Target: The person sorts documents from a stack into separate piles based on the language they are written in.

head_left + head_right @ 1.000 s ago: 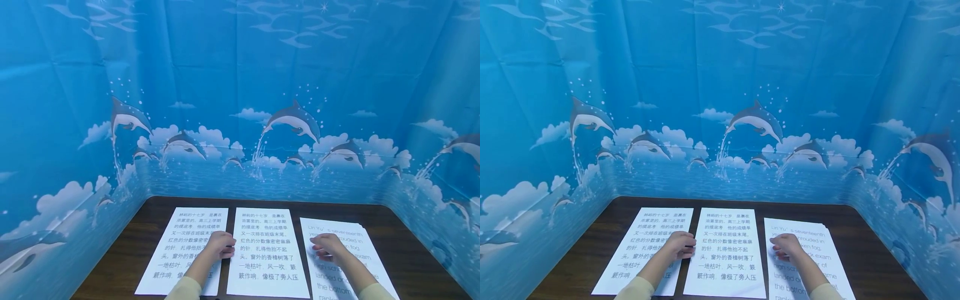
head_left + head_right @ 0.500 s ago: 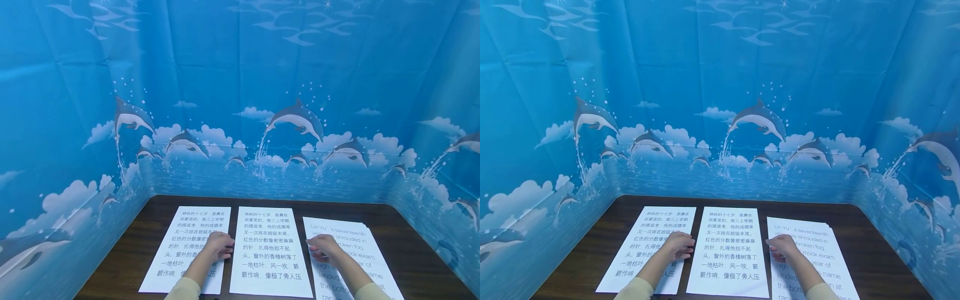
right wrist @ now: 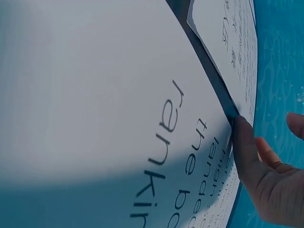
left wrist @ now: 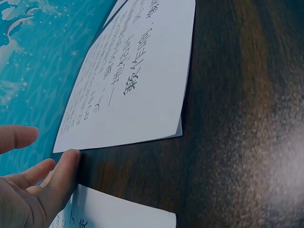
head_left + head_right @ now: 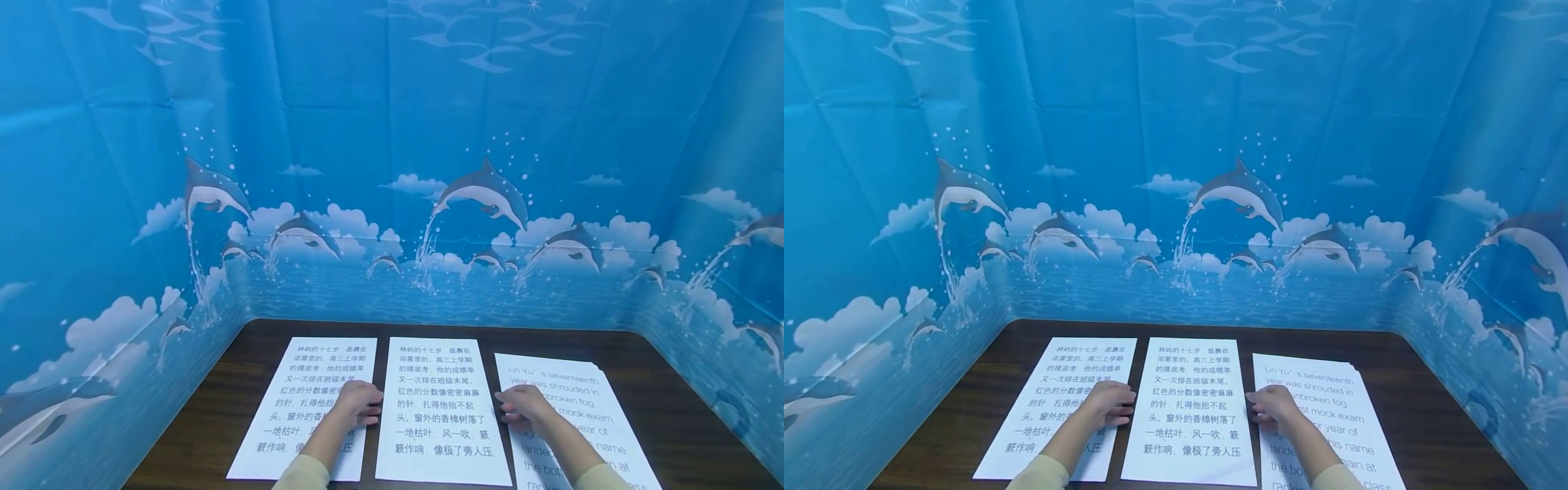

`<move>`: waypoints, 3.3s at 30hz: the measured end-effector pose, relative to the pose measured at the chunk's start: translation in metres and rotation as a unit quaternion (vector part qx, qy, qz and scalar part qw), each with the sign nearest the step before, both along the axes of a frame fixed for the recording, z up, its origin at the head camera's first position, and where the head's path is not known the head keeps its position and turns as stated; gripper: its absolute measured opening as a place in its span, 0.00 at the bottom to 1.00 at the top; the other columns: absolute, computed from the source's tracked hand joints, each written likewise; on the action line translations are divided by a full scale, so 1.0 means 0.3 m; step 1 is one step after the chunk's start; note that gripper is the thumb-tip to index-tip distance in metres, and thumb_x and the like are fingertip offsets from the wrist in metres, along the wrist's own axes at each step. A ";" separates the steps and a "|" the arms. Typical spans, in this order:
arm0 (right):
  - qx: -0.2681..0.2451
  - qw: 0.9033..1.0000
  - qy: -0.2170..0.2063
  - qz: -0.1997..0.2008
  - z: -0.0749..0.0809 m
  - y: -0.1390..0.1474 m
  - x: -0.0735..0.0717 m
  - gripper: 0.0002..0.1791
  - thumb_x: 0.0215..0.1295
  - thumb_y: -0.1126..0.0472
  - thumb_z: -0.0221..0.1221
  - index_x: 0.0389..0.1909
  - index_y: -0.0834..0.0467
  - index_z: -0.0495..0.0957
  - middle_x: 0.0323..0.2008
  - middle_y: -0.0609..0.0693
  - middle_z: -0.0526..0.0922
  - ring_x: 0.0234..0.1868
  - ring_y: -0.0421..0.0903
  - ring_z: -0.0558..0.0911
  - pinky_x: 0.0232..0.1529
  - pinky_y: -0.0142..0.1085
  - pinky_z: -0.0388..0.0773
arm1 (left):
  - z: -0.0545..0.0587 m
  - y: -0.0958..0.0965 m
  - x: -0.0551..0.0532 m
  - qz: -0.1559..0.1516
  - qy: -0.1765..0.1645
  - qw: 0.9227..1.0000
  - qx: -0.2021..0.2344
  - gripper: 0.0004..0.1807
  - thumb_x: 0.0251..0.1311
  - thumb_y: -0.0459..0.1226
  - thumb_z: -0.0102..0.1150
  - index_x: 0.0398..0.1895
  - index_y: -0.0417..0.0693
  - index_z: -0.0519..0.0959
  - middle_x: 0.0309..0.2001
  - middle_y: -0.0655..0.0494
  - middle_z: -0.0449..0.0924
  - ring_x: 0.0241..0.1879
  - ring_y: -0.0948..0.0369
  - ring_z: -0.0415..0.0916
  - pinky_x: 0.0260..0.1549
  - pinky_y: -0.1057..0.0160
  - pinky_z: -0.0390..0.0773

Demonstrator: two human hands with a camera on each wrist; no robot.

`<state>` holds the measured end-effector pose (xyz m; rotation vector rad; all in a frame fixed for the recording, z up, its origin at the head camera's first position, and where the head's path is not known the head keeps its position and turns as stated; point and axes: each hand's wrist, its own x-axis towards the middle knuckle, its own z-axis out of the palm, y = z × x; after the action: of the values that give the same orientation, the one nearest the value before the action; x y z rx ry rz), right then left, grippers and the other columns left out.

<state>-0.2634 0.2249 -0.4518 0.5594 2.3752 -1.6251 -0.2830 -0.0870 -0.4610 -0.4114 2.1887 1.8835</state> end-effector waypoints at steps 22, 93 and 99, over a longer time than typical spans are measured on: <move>-0.054 0.998 -0.021 -0.010 0.002 -0.024 0.014 0.26 0.55 0.59 0.54 0.49 0.74 0.62 0.30 0.59 0.76 0.27 0.49 0.79 0.27 0.35 0.76 | -0.007 0.000 0.001 -0.004 -0.007 1.000 0.018 0.23 0.46 0.29 0.55 0.47 0.27 0.64 0.32 0.43 0.72 0.29 0.53 0.74 0.25 0.60 0.77; -0.009 0.999 0.010 0.033 -0.048 -0.071 0.022 0.09 0.54 0.66 0.51 0.29 0.70 0.73 0.21 0.53 0.77 0.24 0.46 0.78 0.27 0.36 0.75 | -0.017 0.013 -0.003 -0.001 -0.008 1.000 -0.012 0.18 0.45 0.29 0.54 0.41 0.29 0.70 0.26 0.46 0.74 0.23 0.56 0.75 0.21 0.64 0.77; -0.016 1.000 -0.002 0.021 -0.039 -0.075 0.024 0.07 0.53 0.68 0.51 0.29 0.70 0.72 0.21 0.54 0.77 0.23 0.45 0.78 0.27 0.35 0.76 | -0.019 0.015 -0.006 0.001 -0.007 1.000 -0.007 0.17 0.44 0.29 0.54 0.40 0.29 0.70 0.26 0.45 0.74 0.24 0.56 0.75 0.22 0.63 0.77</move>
<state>-0.2563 0.2023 -0.4635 0.5025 2.3383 -1.6403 -0.2847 -0.0825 -0.4667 -0.4289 2.1953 1.8610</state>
